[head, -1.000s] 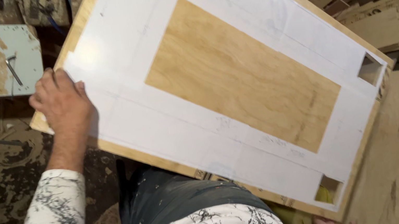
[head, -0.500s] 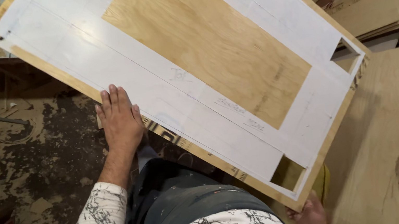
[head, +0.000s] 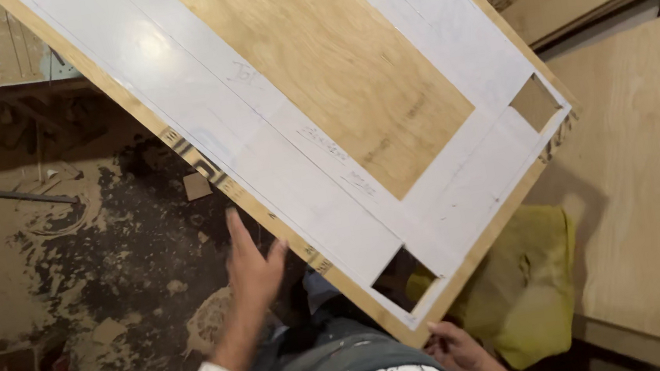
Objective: The person aligns a large plywood sheet with a paper template on a workbench, then picks up a thin wooden strip and places it along the edge of the sheet. The person continues to adjust the sheet and strip to match the template markings.
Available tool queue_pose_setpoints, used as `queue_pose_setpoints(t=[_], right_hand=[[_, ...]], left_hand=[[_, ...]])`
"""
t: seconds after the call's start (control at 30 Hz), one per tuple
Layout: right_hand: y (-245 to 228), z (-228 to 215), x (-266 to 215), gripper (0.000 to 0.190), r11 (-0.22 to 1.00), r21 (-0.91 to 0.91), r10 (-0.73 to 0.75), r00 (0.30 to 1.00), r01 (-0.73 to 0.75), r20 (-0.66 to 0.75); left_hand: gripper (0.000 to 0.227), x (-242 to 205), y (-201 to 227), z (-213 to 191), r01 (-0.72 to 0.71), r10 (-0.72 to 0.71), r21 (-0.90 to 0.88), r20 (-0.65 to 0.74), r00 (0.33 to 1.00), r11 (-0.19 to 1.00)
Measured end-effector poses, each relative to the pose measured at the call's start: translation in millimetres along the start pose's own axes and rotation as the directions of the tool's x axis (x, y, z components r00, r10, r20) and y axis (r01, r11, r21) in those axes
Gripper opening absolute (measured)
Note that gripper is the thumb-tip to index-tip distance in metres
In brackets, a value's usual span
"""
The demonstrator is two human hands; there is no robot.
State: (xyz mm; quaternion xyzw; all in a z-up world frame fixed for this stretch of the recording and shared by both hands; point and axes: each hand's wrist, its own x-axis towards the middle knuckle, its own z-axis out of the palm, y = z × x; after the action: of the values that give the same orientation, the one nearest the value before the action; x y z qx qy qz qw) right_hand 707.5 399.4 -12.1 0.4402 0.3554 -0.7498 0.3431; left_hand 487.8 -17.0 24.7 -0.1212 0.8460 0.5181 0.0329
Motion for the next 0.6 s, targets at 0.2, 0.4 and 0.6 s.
queue_pose_setpoints(t=[0.2,0.4,0.6], right_hand=[[77.6,83.1,62.9,0.055,0.897,-0.443,0.123,0.952,0.014,0.279],[107.3,181.8,85.0,0.054,0.769,-0.638,0.435,0.709,0.028,0.555],[1.3,240.2,28.2,0.047,0.299,-0.954,0.421,0.892,0.037,0.167]], left_hand=[[0.055,-156.5,-100.6,22.6,0.735,-0.319,-0.284,0.763,0.562,0.616],[0.042,-217.0,-171.6,-9.3,0.79,-0.45,-0.601,0.677,0.582,0.117],[0.057,-211.1,-181.5,-87.3,0.351,-0.64,-0.925,0.36,0.679,-0.148]])
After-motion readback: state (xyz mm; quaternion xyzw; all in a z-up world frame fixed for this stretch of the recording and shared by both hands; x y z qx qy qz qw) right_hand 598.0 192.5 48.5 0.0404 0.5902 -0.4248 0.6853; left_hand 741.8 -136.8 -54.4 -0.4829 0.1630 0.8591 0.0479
